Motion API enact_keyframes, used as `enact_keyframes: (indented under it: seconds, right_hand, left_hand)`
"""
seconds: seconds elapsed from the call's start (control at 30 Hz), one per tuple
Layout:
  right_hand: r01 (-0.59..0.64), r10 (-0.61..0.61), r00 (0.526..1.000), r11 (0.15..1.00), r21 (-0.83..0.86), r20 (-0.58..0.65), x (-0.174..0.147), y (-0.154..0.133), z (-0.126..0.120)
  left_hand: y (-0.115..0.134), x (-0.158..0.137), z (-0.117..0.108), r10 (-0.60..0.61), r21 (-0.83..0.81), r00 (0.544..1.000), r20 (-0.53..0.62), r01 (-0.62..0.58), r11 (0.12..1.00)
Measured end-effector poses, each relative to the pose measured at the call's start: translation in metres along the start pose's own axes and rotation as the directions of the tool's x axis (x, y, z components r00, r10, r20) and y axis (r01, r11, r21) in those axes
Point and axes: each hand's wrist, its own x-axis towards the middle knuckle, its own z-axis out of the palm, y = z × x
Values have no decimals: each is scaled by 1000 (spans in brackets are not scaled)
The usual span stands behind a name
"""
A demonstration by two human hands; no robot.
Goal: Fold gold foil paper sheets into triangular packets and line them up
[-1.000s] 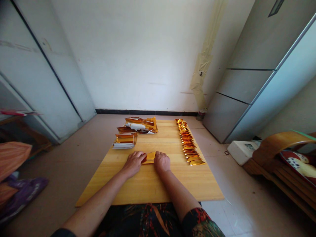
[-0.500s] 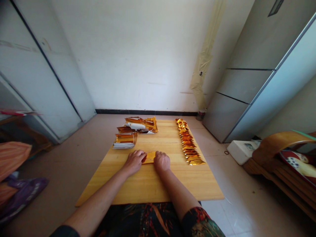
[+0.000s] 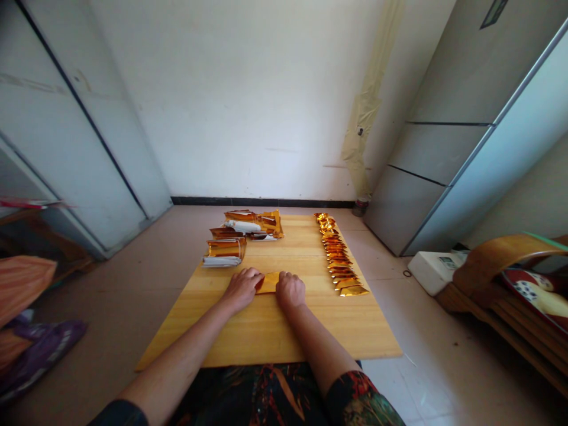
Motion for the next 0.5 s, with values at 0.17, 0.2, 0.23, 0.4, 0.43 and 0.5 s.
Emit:
enact_keyframes:
  seconds: [0.17, 0.2, 0.23, 0.4, 0.43, 0.5]
  right_hand:
    - [-9, 9, 1000, 1000, -11, 5, 0, -1, 1]
    - [-8, 8, 1000, 1000, -13, 6, 0, -1, 1]
    - [-6, 6, 1000, 1000, -16, 5, 0, -1, 1]
    - [3, -4, 1000, 1000, -16, -12, 0, 0, 3]
    - [7, -7, 1000, 1000, -16, -15, 0, 0, 4]
    - [13, -13, 1000, 1000, -23, -18, 0, 0, 5]
  left_hand:
    - [8, 3, -8, -38, 19, 999, 18, 37, 999]
    - [9, 4, -9, -44, 20, 999, 22, 44, 999]
    - [11, 4, -10, -51, 18, 998, 25, 50, 999]
    - [16, 6, -6, -89, -1, 995, -37, 89, 996]
    - [17, 6, -4, -91, 7, 995, -51, 91, 996]
    - [18, 4, 2, -90, 35, 993, -77, 93, 995]
